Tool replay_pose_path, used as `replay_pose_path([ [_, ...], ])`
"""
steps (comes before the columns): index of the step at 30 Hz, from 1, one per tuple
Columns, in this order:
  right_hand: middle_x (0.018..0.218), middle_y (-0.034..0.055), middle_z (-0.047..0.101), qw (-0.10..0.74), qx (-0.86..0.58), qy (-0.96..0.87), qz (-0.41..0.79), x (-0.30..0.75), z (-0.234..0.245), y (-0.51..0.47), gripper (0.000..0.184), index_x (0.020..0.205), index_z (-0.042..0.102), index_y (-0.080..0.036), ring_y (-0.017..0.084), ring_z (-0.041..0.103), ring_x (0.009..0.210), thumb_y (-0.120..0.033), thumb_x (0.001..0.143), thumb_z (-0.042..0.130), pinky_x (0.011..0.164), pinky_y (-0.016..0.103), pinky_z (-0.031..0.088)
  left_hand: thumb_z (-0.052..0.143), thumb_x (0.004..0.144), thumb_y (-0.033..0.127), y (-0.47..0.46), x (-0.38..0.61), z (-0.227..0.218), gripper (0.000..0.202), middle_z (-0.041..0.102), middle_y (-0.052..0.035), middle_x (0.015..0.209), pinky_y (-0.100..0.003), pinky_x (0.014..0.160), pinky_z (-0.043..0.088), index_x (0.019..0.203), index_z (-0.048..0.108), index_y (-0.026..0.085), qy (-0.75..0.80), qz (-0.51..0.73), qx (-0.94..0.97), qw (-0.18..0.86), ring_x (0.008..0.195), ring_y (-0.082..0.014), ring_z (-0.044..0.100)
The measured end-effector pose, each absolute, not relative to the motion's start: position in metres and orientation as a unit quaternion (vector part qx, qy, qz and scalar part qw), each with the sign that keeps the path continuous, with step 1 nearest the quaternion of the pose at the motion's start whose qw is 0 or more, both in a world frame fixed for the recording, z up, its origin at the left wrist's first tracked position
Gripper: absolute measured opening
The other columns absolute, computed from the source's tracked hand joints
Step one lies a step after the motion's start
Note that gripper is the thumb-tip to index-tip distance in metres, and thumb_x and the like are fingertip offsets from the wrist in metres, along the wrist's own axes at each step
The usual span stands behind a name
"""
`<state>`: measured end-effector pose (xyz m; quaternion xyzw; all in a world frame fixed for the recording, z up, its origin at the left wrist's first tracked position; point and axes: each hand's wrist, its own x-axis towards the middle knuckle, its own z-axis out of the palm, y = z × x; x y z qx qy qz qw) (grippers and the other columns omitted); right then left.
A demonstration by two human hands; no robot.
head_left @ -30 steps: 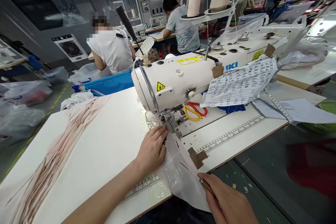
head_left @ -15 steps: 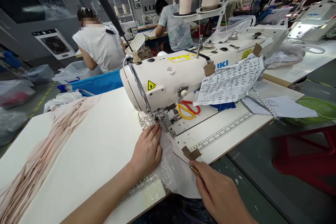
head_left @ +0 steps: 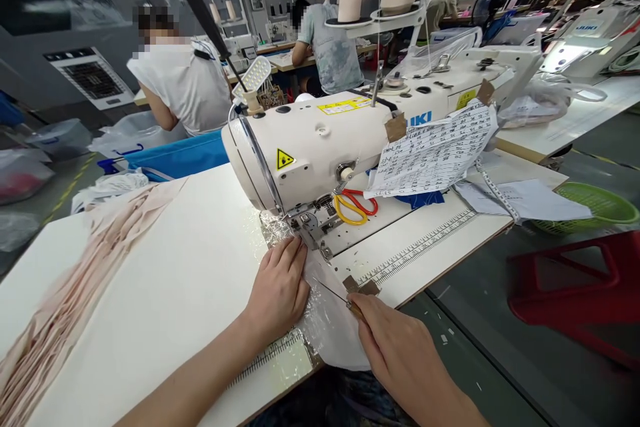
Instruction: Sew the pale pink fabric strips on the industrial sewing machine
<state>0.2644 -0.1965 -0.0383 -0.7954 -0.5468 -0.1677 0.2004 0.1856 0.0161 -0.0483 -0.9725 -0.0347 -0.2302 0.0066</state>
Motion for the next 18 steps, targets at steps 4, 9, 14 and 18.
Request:
replay_pose_path([
  [4,0.083,0.0065,0.071,0.195,-0.79,-0.554,-0.178,0.264,-0.037,-0.193,0.031,0.114,0.053,-0.014,0.018,0.071,0.069,-0.009,0.096,0.028,0.049,0.027,0.051,0.038,0.092,0.018,0.012,0.184,-0.048,0.045,0.055,-0.0216,0.136,-0.053,0.105,0.045,0.13,0.054,0.0,-0.029,-0.23,-0.973,0.014,0.129,-0.0345,0.045],
  [9,0.083,0.0065,0.07,0.187,-0.798,-0.554,-0.147,0.264,-0.036,-0.19,0.03,0.115,0.053,-0.014,0.017,0.069,0.063,-0.009,0.095,0.031,0.046,0.025,0.046,0.037,0.092,0.017,0.008,0.182,-0.046,0.045,0.056,-0.0216,0.134,-0.053,0.103,0.046,0.129,0.054,0.0,-0.021,-0.23,-0.973,0.021,0.127,-0.0347,0.046],
  [14,0.085,0.0054,0.071,0.191,-0.801,-0.553,-0.125,0.263,-0.034,-0.185,0.03,0.113,0.054,-0.016,0.017,0.068,0.062,-0.006,0.092,0.035,0.047,0.026,0.046,0.038,0.09,0.017,0.007,0.182,-0.044,0.045,0.059,-0.0213,0.131,-0.051,0.102,0.047,0.128,0.055,0.0,-0.012,-0.241,-0.97,0.023,0.125,-0.0344,0.05],
  [18,0.082,0.0056,0.07,0.186,-0.799,-0.557,-0.13,0.264,-0.034,-0.18,0.029,0.115,0.055,-0.015,0.017,0.067,0.061,-0.008,0.092,0.037,0.048,0.025,0.046,0.039,0.089,0.016,0.007,0.183,-0.043,0.044,0.061,-0.0228,0.128,-0.051,0.103,0.046,0.125,0.057,-0.003,-0.008,-0.245,-0.969,0.027,0.123,-0.0351,0.051],
])
